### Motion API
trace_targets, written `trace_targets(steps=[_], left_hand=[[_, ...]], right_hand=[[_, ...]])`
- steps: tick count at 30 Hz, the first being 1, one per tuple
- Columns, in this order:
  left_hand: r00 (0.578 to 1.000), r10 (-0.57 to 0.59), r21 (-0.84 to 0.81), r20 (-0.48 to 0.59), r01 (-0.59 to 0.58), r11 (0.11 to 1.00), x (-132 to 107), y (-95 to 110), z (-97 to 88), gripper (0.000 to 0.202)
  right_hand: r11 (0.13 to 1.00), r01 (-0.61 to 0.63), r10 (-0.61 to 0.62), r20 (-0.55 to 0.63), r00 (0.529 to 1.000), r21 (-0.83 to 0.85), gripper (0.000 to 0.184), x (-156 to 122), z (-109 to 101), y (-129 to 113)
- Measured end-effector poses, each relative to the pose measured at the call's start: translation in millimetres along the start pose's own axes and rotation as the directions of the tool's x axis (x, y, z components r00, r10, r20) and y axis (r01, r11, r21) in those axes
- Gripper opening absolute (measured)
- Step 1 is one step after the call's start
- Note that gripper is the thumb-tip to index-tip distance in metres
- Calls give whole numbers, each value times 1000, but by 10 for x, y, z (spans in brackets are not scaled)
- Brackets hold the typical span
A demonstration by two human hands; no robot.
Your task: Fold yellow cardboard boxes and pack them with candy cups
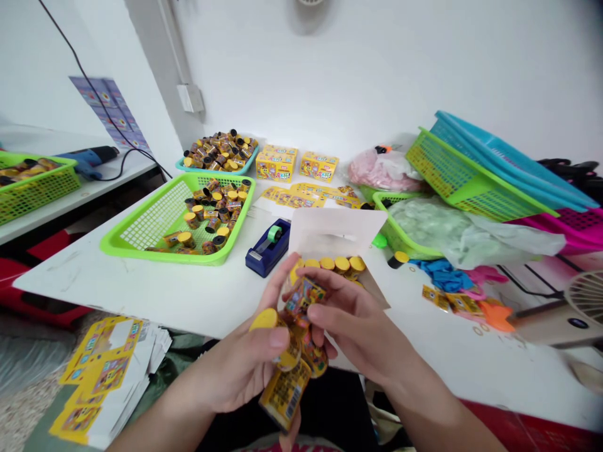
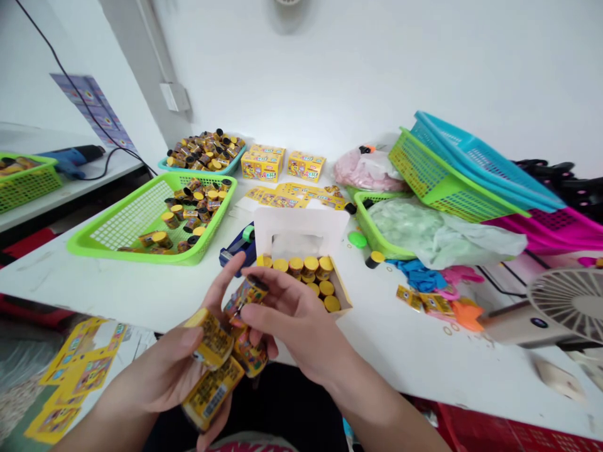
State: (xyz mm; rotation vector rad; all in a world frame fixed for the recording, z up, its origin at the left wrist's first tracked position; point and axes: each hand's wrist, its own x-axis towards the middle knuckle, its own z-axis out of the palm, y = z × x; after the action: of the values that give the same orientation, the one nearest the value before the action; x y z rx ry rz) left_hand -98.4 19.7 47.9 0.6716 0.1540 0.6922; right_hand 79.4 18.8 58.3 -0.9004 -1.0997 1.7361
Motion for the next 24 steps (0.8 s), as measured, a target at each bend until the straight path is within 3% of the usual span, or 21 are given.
trace_targets(steps=[2,4,5,6,7,9,11,12,15,17,21,24], left_hand=[[996,69,-31,-52,-71,997,20,-2,-4,72],[991,104,-62,-84,-110,992,28,14,-23,51],[989,114,-72,-96,-121,990,28,24,-37,40],[987,119,-78,-106,-128,989,27,32,-52,32],[986,124,-78,-112,-133,988,26,35,-66,26],[985,136,-72,-103,-143,987,29,23,-93,20],[985,150,-57,-86,-155,986,40,-5,-112,22],[985,153,-47,-84,-157,986,46,-20,-117,24],[985,147,-22,-89,-149,989,65,-47,-115,29],[985,146,-13,-96,-148,989,72,-48,-101,30],[985,120,-23,-125,-124,992,88,-50,-63,33],[989,85,-31,-123,-89,996,108,-71,-46,33]], right_hand=[[972,213,-226,-148,963,-102,48,-10,-70,-30],[854,392,-488,-265,831,-344,47,-29,-203,-85],[774,403,-581,-294,759,-488,45,-41,-281,-119],[697,348,-628,-298,719,-627,42,-52,-357,-153],[615,249,-636,-283,718,-748,37,-63,-424,-184],[412,36,-569,-227,791,-910,29,-69,-522,-225],[232,-100,-452,-199,870,-967,31,-42,-571,-221],[191,-135,-401,-203,893,-972,33,-16,-585,-200],[229,-183,-319,-251,914,-956,36,78,-611,-107],[258,-140,-345,-227,911,-956,32,97,-595,-70],[194,63,-465,-35,884,-979,25,-77,-368,-125],[250,185,-343,91,935,-950,41,-262,-103,-168]])
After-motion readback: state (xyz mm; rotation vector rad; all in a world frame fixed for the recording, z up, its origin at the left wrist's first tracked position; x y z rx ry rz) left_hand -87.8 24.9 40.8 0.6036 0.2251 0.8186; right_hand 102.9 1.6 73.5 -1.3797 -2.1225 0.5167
